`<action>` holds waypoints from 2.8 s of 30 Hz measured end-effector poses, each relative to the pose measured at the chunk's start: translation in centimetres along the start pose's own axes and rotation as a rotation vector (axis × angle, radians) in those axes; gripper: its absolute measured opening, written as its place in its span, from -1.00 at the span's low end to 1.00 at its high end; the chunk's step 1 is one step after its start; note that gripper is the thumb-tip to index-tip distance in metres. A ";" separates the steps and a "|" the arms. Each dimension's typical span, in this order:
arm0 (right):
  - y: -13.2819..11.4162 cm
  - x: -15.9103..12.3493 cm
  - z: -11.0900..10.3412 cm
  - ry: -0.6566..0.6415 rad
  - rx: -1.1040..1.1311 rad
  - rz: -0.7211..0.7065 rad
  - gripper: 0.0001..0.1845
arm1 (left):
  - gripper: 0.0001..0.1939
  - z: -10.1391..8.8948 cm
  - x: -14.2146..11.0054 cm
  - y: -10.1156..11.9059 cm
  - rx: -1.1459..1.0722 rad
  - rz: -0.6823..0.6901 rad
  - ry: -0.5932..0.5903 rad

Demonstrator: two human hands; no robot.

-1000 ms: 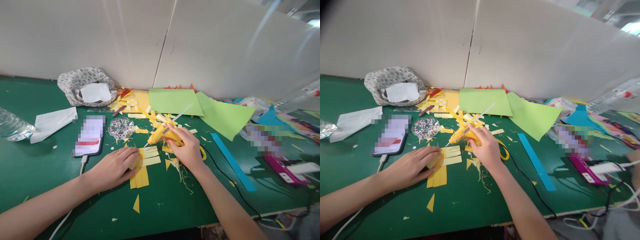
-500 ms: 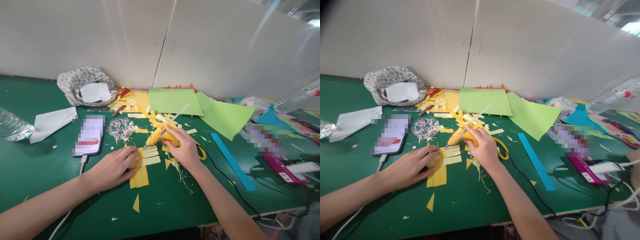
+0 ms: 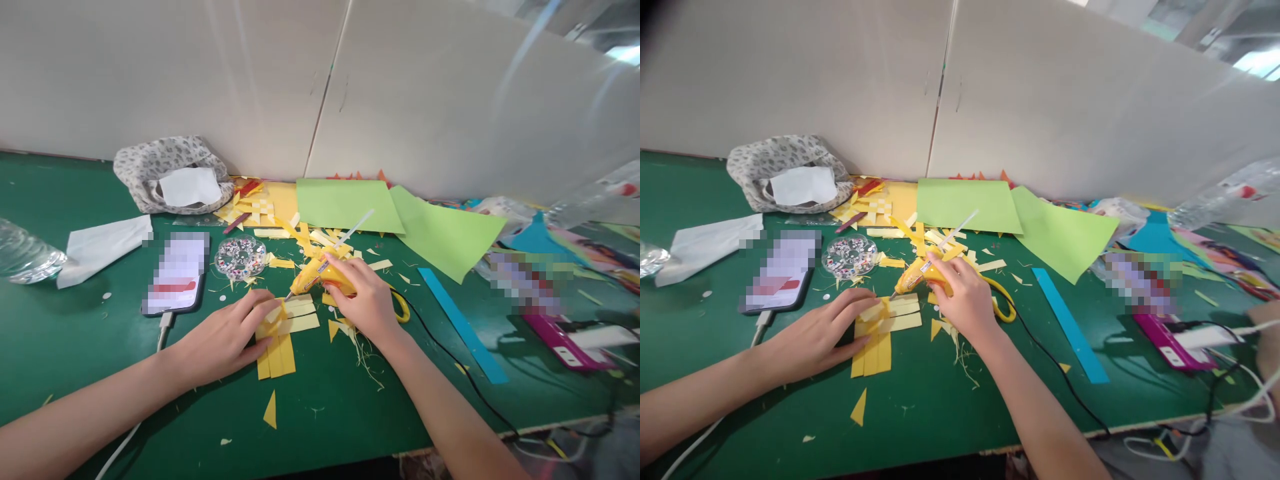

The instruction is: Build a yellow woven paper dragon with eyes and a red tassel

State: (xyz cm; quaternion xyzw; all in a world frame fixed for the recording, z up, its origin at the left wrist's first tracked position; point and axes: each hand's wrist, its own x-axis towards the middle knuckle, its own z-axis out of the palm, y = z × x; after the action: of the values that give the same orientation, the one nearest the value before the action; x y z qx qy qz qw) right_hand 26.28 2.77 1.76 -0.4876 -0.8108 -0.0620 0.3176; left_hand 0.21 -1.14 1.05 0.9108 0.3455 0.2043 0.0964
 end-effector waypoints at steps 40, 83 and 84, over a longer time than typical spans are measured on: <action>0.5 0.2 -0.2 0.063 -0.105 0.228 -0.52 | -0.62 0.2 0.1 -0.1 0.215 0.089 -0.092; 0.4 0.4 -0.9 0.348 0.204 0.344 -0.42 | -0.72 0.4 0.2 -0.8 0.137 0.108 0.112; 0.1 0.3 -0.9 0.327 0.200 0.329 -0.42 | -0.71 0.5 0.3 -0.8 0.129 0.094 0.118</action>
State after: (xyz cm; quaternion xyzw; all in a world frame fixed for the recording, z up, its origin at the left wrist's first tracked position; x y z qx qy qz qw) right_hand 26.68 2.72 2.64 -0.5626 -0.6607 -0.0072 0.4969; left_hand 0.15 -0.39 0.43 0.9167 0.3201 0.2393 0.0074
